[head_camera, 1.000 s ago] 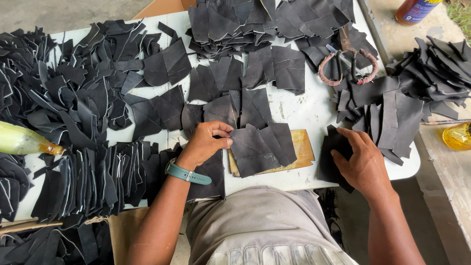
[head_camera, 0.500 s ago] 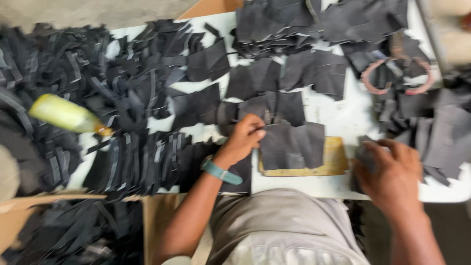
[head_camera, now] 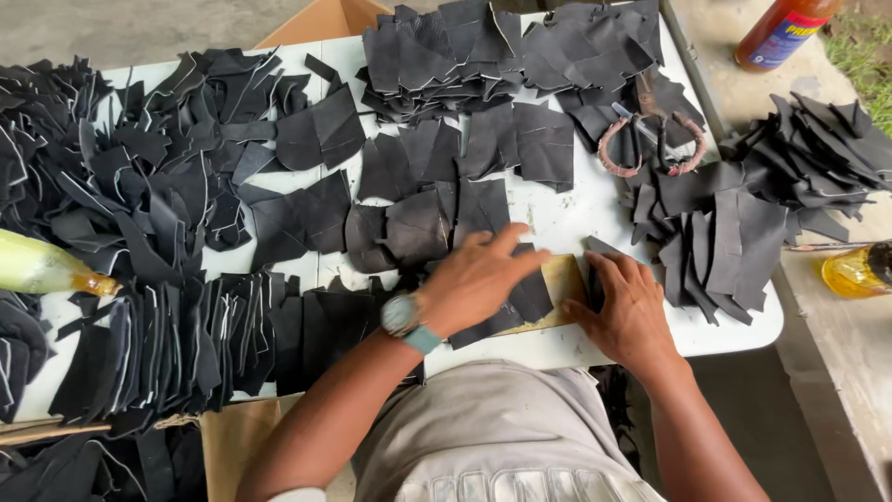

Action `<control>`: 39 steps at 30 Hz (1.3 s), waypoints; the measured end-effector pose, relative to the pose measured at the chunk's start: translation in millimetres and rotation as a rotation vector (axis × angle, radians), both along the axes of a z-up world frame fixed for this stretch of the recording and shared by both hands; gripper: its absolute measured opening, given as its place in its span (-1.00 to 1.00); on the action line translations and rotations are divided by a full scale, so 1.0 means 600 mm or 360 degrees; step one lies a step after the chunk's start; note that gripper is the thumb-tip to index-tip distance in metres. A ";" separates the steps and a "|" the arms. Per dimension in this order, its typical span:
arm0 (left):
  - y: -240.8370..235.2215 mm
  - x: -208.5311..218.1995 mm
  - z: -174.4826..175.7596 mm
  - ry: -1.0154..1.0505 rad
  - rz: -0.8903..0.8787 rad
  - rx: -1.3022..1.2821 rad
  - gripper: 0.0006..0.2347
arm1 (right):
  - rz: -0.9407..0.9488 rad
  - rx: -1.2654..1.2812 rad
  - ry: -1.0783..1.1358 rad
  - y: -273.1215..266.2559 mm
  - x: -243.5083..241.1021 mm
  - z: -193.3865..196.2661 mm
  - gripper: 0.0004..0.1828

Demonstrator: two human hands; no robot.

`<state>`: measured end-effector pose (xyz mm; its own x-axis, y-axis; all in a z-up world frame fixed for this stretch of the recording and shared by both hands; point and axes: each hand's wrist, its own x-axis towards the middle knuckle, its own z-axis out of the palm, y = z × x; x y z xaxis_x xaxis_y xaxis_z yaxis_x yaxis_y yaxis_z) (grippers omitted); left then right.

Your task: The person arranges and stacks multiple small black leather pieces on a white table. They use a wooden block to press and align the pieces, then pick up a marker to mark the leather. The person continues to handle and organize the leather parts throughout the clip.

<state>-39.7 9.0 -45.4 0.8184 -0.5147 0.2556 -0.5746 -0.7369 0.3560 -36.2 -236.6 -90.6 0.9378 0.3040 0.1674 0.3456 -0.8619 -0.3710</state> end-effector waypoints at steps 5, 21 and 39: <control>-0.034 0.034 -0.008 0.0220 -0.0080 0.0580 -0.85 | -0.0178 0.0190 0.0166 -0.018 0.017 0.010 0.04; 0.235 0.009 -0.001 0.0253 0.0625 -0.1254 -0.84 | 0.0521 -0.0277 0.0504 0.100 0.044 0.062 0.12; 0.078 0.012 -0.114 0.1147 0.0070 -0.2444 -0.68 | -0.0212 0.2478 0.1124 0.043 0.085 -0.006 -0.75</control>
